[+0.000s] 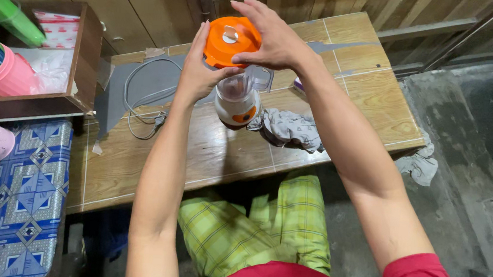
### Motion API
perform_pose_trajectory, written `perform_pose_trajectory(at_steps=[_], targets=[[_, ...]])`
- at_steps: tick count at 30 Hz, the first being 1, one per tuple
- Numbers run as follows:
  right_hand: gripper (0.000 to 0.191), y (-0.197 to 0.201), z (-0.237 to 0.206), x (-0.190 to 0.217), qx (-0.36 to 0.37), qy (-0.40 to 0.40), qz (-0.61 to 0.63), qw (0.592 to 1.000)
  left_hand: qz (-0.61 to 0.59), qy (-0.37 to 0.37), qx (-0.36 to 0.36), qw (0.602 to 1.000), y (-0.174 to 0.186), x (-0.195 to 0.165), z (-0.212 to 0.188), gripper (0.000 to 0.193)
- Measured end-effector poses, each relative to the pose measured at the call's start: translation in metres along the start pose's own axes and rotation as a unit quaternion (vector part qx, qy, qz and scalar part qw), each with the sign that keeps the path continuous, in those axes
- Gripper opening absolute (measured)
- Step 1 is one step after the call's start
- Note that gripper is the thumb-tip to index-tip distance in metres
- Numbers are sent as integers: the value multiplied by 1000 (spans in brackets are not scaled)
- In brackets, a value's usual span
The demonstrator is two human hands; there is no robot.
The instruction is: The person wipes the blender blade coupler and jar base with a cloth, brushes the coupler with a small brush, then attaches the blender jar to the motor base and places the orange lid on the jar.
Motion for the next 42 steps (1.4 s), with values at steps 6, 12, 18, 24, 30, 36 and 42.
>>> perform_pose_trajectory(at_steps=[6,12,18,24,30,36,42], targets=[[122,-24,31,-19,116,3,31,993,-5,-43,1,999,-4,7,-1,132],[108,-21,24,-12,109,-64,-57,990,-93,-27,-76,992,-15,-3,-13,159],[114,-12,20,12,97,-64,-120,986,-99,16,-85,991,-26,-8,-21,149],[113,-15,24,24,88,-88,-154,980,-114,34,-106,987,-33,-1,-23,138],[116,-18,19,24,52,-73,-170,981,-151,14,-112,982,-33,-4,-25,137],[60,-29,-83,-3,-352,-113,21,929,-173,-25,-102,979,-31,-15,-24,141],[79,-109,-190,-29,-171,-328,-180,912,-140,-57,-118,981,-31,-19,-27,143]])
Point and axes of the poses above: each hand's wrist, its own z-axis towards the middle knuckle, its own y-axis out of the back of the hand, x = y × z, the point moved 4 cm from there along z, towards the middle knuckle, and after that the axes turned 5 degrees about x, right-handed, at the moved point
